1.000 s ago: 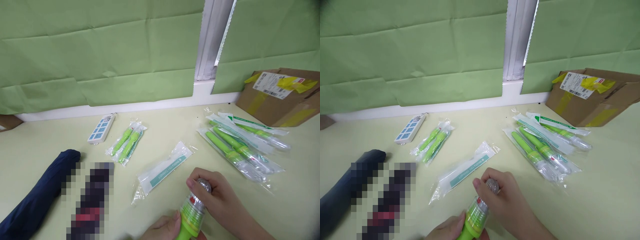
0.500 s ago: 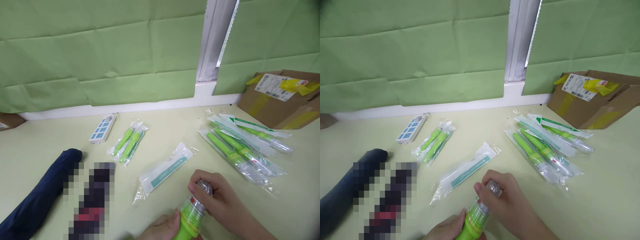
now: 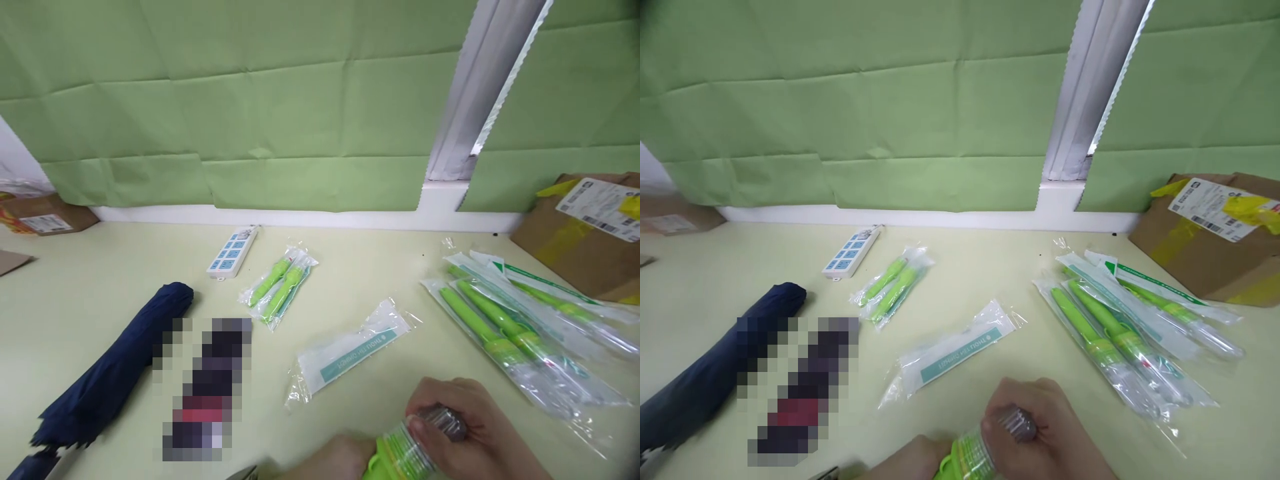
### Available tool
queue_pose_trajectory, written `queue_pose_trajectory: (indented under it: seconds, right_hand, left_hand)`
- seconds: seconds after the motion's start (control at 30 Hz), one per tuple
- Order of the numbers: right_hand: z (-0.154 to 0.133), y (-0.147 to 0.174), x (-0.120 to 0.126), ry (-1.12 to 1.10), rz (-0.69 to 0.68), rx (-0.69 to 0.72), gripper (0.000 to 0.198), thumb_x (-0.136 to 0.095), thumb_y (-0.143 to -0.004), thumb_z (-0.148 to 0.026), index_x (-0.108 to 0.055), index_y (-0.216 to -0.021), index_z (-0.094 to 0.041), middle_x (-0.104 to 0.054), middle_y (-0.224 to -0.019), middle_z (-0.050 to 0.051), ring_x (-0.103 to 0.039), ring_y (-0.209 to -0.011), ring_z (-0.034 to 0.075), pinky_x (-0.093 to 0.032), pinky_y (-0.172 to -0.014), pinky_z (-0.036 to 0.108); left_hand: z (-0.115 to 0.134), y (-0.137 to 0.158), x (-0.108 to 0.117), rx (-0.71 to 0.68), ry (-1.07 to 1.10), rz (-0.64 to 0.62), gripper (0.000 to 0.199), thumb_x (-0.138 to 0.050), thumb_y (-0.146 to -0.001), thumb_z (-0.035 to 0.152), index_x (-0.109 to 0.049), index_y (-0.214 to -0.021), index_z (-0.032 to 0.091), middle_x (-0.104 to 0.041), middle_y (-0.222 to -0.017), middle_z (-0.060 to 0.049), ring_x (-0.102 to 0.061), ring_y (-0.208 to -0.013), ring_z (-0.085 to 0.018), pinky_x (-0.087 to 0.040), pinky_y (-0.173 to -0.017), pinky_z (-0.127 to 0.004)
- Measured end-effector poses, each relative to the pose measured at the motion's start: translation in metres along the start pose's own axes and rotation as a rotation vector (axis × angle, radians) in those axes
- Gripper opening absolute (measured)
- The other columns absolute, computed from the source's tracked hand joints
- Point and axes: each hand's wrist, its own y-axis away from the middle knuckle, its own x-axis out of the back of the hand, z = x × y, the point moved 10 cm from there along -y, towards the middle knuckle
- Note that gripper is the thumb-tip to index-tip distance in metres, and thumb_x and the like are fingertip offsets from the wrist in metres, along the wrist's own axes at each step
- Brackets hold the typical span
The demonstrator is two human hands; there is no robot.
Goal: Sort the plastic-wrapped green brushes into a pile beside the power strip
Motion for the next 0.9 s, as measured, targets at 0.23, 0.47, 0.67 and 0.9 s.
queue_pose_trajectory:
  seconds: [0.23,0.47,0.67,0.9]
  right_hand:
    - [0.005,-0.007,-0.017,-0.163,-0.098,-0.097,0.040,-0.060,-0.086,-0.041,-0.042,-0.056,-0.022,-0.031,-0.054,-0.007,-0.032,-0.053,0.011,-0.024,-0.050,0.027]
    - [0.009,-0.008,-0.017,-0.200,-0.019,-0.205,0.044,-0.052,-0.089,-0.052,-0.041,-0.057,-0.023,-0.034,-0.055,-0.005,-0.034,-0.055,0.014,-0.027,-0.052,0.028]
    - [0.016,-0.010,-0.021,-0.181,-0.030,-0.259,0.045,-0.047,-0.090,-0.055,-0.034,-0.059,-0.024,-0.029,-0.060,-0.005,-0.033,-0.059,0.016,-0.028,-0.056,0.029]
    - [0.015,-0.014,-0.018,-0.149,-0.011,-0.249,0.045,-0.048,-0.090,-0.052,-0.032,-0.058,-0.025,-0.027,-0.059,-0.005,-0.033,-0.058,0.016,-0.027,-0.056,0.030]
  left_hand:
    - [0.011,0.012,0.020,0.062,-0.637,0.187,0.028,-0.060,-0.085,0.033,-0.061,-0.106,0.014,-0.047,-0.073,0.000,-0.035,-0.056,-0.013,-0.027,-0.048,-0.025]
    - [0.031,0.013,0.016,0.026,-1.276,0.256,0.022,-0.054,-0.088,0.012,-0.062,-0.108,0.012,-0.073,-0.085,-0.012,-0.066,-0.056,-0.025,-0.016,-0.037,-0.032]
    - [0.030,0.012,0.015,-0.030,-1.367,0.340,0.024,-0.046,-0.086,0.004,-0.059,-0.104,0.014,-0.072,-0.083,-0.011,-0.068,-0.056,-0.026,-0.024,-0.038,-0.030]
    - [0.029,0.009,0.018,0.003,-1.335,0.367,0.025,-0.044,-0.088,0.002,-0.058,-0.106,0.012,-0.070,-0.082,-0.014,-0.068,-0.057,-0.028,-0.042,-0.043,-0.029]
